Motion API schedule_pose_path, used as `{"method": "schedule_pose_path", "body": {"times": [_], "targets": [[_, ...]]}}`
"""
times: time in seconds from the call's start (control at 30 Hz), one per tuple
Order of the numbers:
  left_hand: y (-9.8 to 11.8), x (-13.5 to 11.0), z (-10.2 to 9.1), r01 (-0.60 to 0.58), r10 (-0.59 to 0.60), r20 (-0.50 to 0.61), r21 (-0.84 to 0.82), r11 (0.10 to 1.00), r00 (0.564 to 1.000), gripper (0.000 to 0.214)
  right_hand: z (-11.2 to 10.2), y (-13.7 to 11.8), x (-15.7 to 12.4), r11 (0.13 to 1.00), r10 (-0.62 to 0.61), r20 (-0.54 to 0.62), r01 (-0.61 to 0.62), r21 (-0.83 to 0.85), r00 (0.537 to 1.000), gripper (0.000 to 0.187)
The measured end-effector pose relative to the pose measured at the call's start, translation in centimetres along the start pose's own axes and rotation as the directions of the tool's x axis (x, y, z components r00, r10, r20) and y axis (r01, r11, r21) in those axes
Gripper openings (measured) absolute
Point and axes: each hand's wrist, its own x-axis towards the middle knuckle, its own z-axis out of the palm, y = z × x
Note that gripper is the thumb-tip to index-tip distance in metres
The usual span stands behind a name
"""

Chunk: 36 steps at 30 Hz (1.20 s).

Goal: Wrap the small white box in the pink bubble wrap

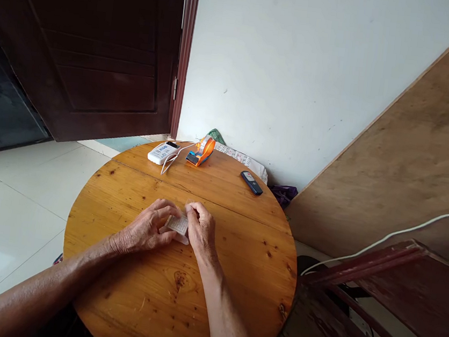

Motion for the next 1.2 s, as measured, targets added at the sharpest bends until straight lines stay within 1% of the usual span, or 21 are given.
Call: {"method": "schedule_pose_path", "body": {"times": [0.13, 0.27, 0.43, 0.57, 0.7, 0.83, 0.93, 1.07, 1.2], "targets": [[-0.3, 0.1, 0.1, 0.035, -0.036, -0.006, -0.03, 0.999, 0.999, 0.029, -0.4, -0.2, -0.2, 1.0, -0.011, 0.017, 0.01, 0.025, 1.0, 0.03], [-0.5, 0.3, 0.1, 0.091, -0.091, 0.006, -0.042, 0.995, 0.996, 0.032, -0.9, -0.6, -1.0, 0.997, -0.051, 0.064, 0.055, -0.054, 0.997, 0.025], [0.0, 0.5, -0.1, 0.15, -0.149, 0.024, -0.048, 0.988, 0.989, 0.032, -1.7, -1.1, -1.5, 0.975, -0.132, 0.135, 0.154, -0.162, 0.982, 0.02], [0.4, 0.6, -0.3, 0.198, -0.197, 0.033, -0.042, 0.979, 0.98, 0.036, -2.4, -1.3, -1.2, 0.949, -0.202, 0.22, 0.246, -0.196, 0.954, 0.02], [0.6, 0.6, -0.3, 0.205, -0.203, 0.038, -0.046, 0.978, 0.978, 0.038, -3.3, -1.1, -0.8, 0.925, -0.298, 0.298, 0.351, -0.145, 0.907, 0.023], [0.4, 0.5, -0.1, 0.182, -0.181, 0.027, -0.055, 0.982, 0.983, 0.034, -4.2, -0.7, -0.6, 0.918, -0.315, 0.365, 0.378, -0.116, 0.876, 0.026], [0.0, 0.4, 0.1, 0.142, -0.143, -0.002, -0.067, 0.988, 0.99, 0.031, -4.5, -0.4, -0.6, 0.889, -0.348, 0.378, 0.43, -0.159, 0.858, 0.027], [-0.2, 0.2, 0.3, 0.087, -0.087, 0.0, -0.049, 0.995, 0.996, 0.025, -4.6, -0.3, -0.7, 0.801, -0.438, 0.349, 0.536, -0.267, 0.829, 0.028], [-0.3, 0.1, 0.5, 0.093, -0.093, -0.001, -0.046, 0.995, 0.996, 0.022, -4.6, -0.6, -0.8, 0.743, -0.472, 0.372, 0.588, -0.319, 0.799, 0.027]]}}
